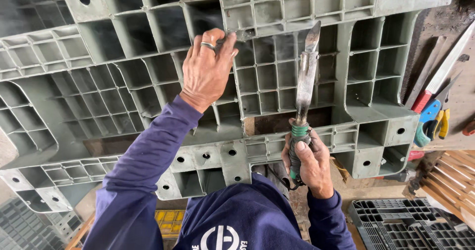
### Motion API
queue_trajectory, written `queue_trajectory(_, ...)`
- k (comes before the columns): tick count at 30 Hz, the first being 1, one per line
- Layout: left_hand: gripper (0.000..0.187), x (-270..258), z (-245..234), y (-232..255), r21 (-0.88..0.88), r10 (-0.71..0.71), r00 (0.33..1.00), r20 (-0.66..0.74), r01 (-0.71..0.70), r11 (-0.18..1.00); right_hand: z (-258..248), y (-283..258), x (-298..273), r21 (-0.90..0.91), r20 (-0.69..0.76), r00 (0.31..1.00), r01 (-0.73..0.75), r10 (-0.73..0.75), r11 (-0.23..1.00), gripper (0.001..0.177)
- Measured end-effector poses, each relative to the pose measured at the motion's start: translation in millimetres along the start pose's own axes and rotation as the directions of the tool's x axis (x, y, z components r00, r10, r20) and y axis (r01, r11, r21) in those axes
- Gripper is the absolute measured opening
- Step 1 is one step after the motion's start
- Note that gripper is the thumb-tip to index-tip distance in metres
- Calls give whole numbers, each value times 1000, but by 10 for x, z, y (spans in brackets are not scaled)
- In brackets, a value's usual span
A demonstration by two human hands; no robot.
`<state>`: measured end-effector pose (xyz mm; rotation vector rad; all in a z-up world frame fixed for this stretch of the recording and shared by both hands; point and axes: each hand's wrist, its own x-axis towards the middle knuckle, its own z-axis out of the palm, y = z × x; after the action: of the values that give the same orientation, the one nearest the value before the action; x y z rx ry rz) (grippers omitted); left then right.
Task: The person flips a green plastic pallet over, uses a soldering iron to melt and bond plastic fragments into a crack, and smooths the repaired section using the tip of the tool.
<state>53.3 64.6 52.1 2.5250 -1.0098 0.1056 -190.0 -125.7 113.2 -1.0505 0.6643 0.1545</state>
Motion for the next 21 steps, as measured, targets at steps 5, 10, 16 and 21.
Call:
queue_trajectory(5, 36, 89, 71, 39, -38, 7, 999, 34, -5, 999, 39, 0, -9, 4, -4, 1000, 6, -6, 1000, 62)
queue_trajectory(10, 35, 146, 115, -9, -17, 71, 997, 5, -71, 997, 90, -8, -90, 23, 6, 1000, -2, 2, 1000, 63)
queue_trajectory(16, 21, 75, 3, -227, 33, 153, 988, -22, -152, 988, 139, 2, -249, -26, -44, 998, -34, 33, 999, 63)
queue_trajectory(21, 19, 184, 267, -184, 191, 313, 946, -82, -293, 937, 204, 43, -344, -47, -57, 998, -5, 2, 999, 64)
